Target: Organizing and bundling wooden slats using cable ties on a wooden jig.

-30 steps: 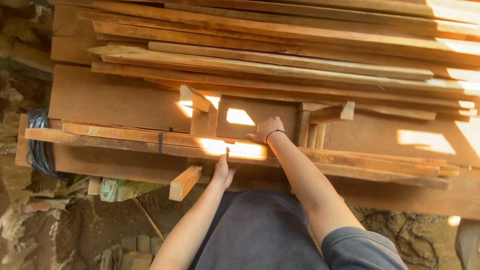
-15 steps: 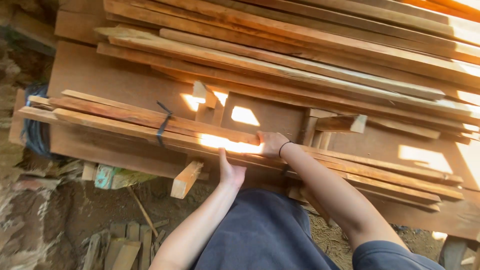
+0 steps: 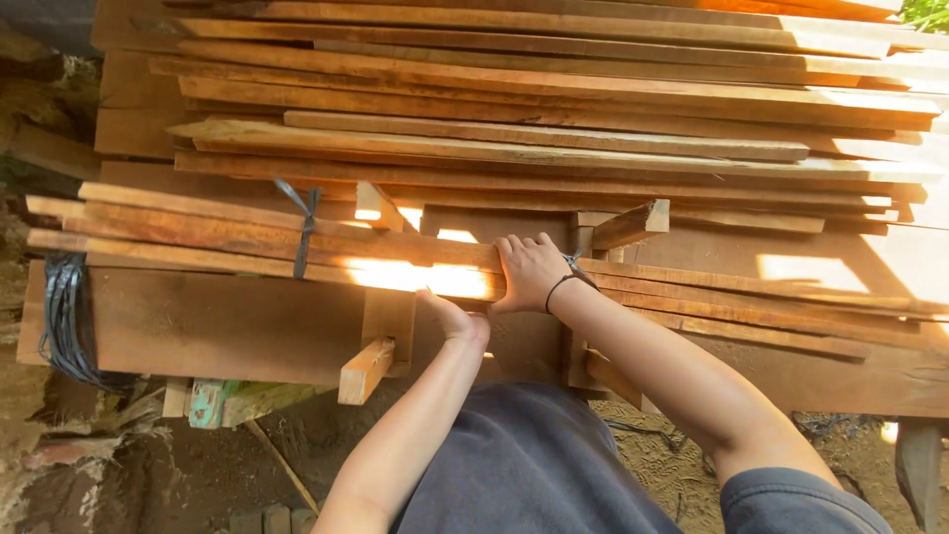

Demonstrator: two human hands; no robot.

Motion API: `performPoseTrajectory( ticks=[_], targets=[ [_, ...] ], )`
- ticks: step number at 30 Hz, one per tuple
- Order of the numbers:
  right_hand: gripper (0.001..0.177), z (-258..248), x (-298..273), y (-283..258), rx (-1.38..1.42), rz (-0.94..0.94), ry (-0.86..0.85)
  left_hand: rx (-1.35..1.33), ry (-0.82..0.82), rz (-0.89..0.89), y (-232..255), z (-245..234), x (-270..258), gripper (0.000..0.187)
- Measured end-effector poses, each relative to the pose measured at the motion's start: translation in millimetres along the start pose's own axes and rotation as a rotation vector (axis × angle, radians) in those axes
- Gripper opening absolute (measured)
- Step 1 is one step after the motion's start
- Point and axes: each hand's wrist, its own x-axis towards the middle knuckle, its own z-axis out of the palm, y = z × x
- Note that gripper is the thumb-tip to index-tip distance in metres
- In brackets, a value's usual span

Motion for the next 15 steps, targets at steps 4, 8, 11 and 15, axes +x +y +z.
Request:
performPoseTrajectory(
  ticks=[4,8,11,15],
  targets=[
    [0.116,-0.4,8.9,7.4,-0.040,-0.009,0.018,-0.029,0.001,0.019,4.3,19.2,-24.0,0.091],
    [0.109,-9.3,8.8,12.3,-0.083,-0.029,0.129,-0.045,-0.005,-0.018,-5.3,26.2,-3.3,0.092],
    [0.112,1.9,10.2,12.5,-0.098,-0.060,0.166,-0.064,0.006,-0.050,-14.8,25.5,21.9,0.094],
    [0.111,31.4,30.6,19.1,-0.076,-0.127,0.191,-0.102,0.054,-0.070,-15.4,9.5,53.5,0.096]
  ],
)
